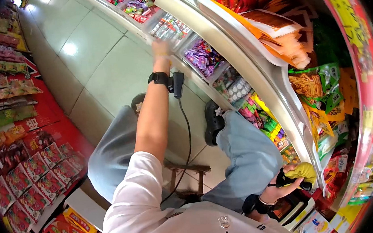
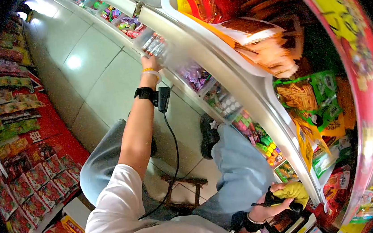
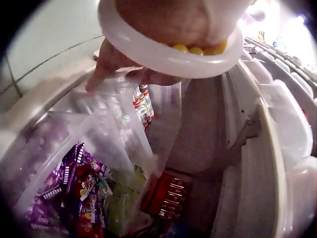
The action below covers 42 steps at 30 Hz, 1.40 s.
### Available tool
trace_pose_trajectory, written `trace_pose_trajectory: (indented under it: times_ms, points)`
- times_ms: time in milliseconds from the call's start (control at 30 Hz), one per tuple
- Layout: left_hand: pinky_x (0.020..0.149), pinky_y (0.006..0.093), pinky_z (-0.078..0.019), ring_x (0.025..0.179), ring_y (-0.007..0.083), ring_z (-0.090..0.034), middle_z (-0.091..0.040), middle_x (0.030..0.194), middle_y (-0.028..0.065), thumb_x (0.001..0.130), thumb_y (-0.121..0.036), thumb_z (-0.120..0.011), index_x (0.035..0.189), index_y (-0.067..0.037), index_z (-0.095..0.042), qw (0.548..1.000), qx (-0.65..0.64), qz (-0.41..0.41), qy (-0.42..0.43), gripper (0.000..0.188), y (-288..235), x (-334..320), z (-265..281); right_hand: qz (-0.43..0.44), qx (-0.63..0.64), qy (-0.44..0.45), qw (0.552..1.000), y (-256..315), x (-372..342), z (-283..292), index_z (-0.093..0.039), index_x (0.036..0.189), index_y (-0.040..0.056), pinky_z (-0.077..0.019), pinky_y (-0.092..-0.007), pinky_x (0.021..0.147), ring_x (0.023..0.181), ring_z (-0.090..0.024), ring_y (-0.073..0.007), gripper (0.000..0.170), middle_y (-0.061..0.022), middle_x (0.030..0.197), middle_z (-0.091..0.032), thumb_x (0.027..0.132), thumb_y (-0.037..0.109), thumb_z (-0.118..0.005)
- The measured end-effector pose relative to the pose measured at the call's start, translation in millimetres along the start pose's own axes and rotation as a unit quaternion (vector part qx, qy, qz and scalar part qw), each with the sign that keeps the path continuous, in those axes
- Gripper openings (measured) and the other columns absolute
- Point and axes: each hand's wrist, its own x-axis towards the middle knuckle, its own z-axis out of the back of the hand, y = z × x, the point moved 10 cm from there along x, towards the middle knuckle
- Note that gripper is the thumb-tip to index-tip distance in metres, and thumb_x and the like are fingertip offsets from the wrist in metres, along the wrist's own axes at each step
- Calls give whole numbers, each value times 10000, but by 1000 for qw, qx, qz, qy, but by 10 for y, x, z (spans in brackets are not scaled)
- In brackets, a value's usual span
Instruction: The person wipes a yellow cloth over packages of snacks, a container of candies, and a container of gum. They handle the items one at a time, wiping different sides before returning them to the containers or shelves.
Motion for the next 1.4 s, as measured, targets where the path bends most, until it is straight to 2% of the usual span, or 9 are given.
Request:
trace_pose_trajectory:
  times_ms: [100, 167, 233, 333, 600, 733, 867, 1167, 1400]
  points:
    - [495, 472, -549, 664, 299, -615, -588, 904, 142, 780, 11, -482, 1146, 24, -491, 999, 17, 47, 6, 366, -165, -189, 139, -64, 193, -30, 979, -78, -4, -11, -240, 1402, 50, -409, -456, 960, 991, -525, -254, 571, -161, 1123, -517, 900, -26, -500]
    - [465, 456, -548, 641, 321, -623, -593, 933, 172, 779, 8, -474, 1182, 25, -481, 998, 22, 46, 24, 403, -427, -469, 355, 197, -174, 96, 960, 357, -142, -383, -240, 1410, 102, -402, -474, 981, 1061, -515, -270, 598, -191, 1195, -501, 894, -31, -511]
    - [449, 443, -545, 641, 345, -640, -601, 957, 200, 783, -5, -456, 1196, 32, -486, 997, 56, 53, 24, 415, -576, -617, 600, -62, 249, 28, 966, -46, -23, -172, -266, 1399, 170, -427, -433, 938, 1032, -518, -250, 577, -171, 1179, -509, 901, 74, -540]
    - [442, 441, -544, 644, 348, -646, -601, 968, 212, 792, -30, -452, 1167, 53, -494, 998, 23, 51, -10, 386, -697, -892, 1099, -178, 123, -98, 971, -47, -46, -267, -530, 1093, -2, -453, -321, 828, 880, -563, -183, 476, -92, 974, -600, 943, 426, -384]
    - [412, 336, -490, 529, 235, -613, -607, 690, 130, 757, -71, -539, 887, 95, -592, 994, 82, -54, -45, 217, -1649, -2611, 2320, -209, 218, 42, 952, 134, -70, -480, -480, 1150, -1, -491, -380, 846, 899, -603, -226, 307, -130, 979, -605, 953, 234, -486]
    - [417, 254, -434, 530, 162, -559, -560, 745, 56, 743, -82, -529, 1135, 54, -547, 980, 183, -53, 52, 416, -2106, -3595, 2551, -174, 177, 163, 955, 728, -137, -791, -485, 1189, -9, -529, -330, 757, 827, -641, -214, 325, -147, 984, -632, 937, 194, -521]
    - [525, 240, -471, 660, 193, -623, -617, 864, 104, 768, -57, -488, 1235, 59, -492, 958, 174, -97, 207, 481, -2394, -4499, 2374, -148, 140, 353, 913, 1377, -238, -1304, -441, 1245, 23, -486, -272, 779, 916, -595, -147, 386, -67, 1100, -566, 906, 153, -573]
    - [667, 333, -476, 742, 195, -595, -656, 801, 161, 757, -13, -482, 1036, 70, -594, 913, 208, -191, 295, 312, -1975, -4847, 2084, -93, -43, 370, 923, 676, -419, -1291, -457, 1229, 29, -438, -272, 875, 1016, -533, -120, 551, -28, 1118, -556, 744, 28, -717]
    - [666, 261, -480, 801, 160, -590, -629, 1023, 132, 757, 25, -455, 1314, 5, -446, 884, 333, -147, 292, 558, -1878, -4981, 1952, -32, -95, 360, 927, 614, -369, -1214, -466, 1214, 31, -411, -286, 913, 1043, -527, -144, 582, -46, 1095, -558, 687, -31, -704]
